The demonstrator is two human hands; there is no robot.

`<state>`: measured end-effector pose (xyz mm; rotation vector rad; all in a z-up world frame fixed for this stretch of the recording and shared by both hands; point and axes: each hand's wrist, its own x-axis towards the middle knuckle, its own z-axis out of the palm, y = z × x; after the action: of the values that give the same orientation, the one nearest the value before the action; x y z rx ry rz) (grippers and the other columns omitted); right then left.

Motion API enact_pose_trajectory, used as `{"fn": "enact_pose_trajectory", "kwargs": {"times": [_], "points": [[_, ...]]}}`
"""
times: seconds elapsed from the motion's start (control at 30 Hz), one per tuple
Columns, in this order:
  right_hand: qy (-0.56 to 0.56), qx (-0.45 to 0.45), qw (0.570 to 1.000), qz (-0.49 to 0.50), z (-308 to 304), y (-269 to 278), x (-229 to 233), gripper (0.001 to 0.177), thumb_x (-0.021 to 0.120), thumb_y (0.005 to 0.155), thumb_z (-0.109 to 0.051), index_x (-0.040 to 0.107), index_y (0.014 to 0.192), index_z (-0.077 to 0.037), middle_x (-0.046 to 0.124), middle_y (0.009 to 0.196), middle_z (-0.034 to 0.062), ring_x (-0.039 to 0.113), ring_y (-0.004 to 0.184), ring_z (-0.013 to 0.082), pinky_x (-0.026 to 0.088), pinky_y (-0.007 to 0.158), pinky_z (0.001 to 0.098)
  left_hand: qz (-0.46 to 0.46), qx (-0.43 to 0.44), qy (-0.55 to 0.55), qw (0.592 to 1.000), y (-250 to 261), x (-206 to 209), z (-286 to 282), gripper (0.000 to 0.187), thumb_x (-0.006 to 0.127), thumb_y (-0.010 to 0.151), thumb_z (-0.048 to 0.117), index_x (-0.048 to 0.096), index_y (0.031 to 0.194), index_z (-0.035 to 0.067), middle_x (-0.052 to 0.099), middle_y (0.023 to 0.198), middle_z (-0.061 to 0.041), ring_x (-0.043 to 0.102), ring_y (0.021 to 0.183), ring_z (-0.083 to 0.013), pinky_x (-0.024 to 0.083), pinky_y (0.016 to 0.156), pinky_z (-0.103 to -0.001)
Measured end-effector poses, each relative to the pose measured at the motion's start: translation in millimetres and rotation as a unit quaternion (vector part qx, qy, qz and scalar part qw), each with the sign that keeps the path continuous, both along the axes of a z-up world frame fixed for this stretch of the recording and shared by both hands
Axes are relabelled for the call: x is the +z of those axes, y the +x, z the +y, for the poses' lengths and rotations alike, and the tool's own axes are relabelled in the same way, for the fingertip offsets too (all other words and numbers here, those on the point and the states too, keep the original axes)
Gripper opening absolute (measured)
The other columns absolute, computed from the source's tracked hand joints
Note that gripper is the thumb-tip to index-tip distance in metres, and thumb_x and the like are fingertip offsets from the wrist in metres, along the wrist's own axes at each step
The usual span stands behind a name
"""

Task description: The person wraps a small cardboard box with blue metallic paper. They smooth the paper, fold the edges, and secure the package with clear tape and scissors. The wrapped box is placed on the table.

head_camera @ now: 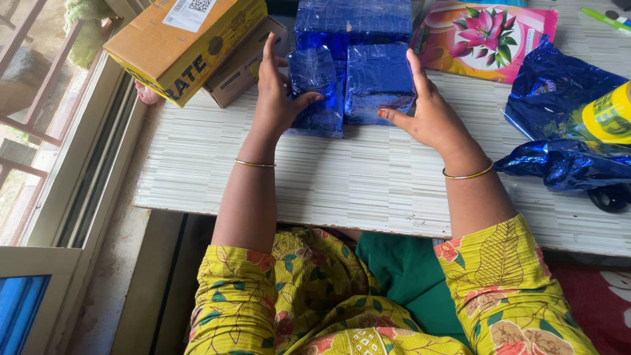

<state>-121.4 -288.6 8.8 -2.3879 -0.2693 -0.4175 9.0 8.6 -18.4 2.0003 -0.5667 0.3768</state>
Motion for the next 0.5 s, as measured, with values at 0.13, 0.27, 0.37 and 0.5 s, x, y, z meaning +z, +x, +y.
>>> {"fn": "enact_pose_trajectory", "kwargs": {"times": [0.13,0.27,0.37,0.5], "points": [[0.007,0.009,1.0,-0.009,0.3,-0.3,-1.6,0.111,0.086,0.092,-0.03,0.005,0.167,-0.015,0.029,0.167,0.0315,0.031,0.156,0.043,0.032,0.124,0.046,-0.043,-0.094,-0.036,0.994,11.7,-10.6,0.6,0.127,0.102,0.074,0.013,0.013,0.166,0.015,0.057,0.144,-0.019,0.065,0.12,-0.0292,0.06,0.098,-0.037],[0.03,0.031,0.999,-0.021,1.3,1.1,-4.6,0.11,0.085,0.093,-0.027,0.004,0.167,-0.015,0.031,0.168,0.0307,0.033,0.157,0.0413,0.033,0.125,0.0448,-0.11,-0.06,0.004,0.992,11.9,-14.8,-5.4,0.116,0.1,0.077,0.017,0.021,0.161,0.012,0.057,0.14,-0.019,0.061,0.125,-0.0328,0.055,0.104,-0.04],[0.037,0.028,0.999,-0.017,-0.8,4.4,-6.9,0.11,0.085,0.094,-0.025,0.004,0.167,-0.014,0.031,0.168,0.0307,0.034,0.157,0.0407,0.033,0.125,0.0443,-0.163,-0.014,0.043,0.986,9.0,-16.3,-13.8,0.107,0.097,0.079,0.021,0.027,0.159,0.01,0.056,0.142,-0.02,0.057,0.13,-0.0384,0.047,0.11,-0.046],[0.034,0.007,0.999,-0.001,-3.5,7.2,-14.7,0.112,0.085,0.094,-0.027,0.002,0.167,-0.015,0.031,0.168,0.0292,0.034,0.157,0.0388,0.033,0.125,0.0431,-0.136,0.0,0.067,0.989,3.6,-15.8,-15.6,0.103,0.093,0.084,0.029,0.027,0.16,0.008,0.054,0.149,-0.021,0.053,0.134,-0.0404,0.043,0.114,-0.048]]}}
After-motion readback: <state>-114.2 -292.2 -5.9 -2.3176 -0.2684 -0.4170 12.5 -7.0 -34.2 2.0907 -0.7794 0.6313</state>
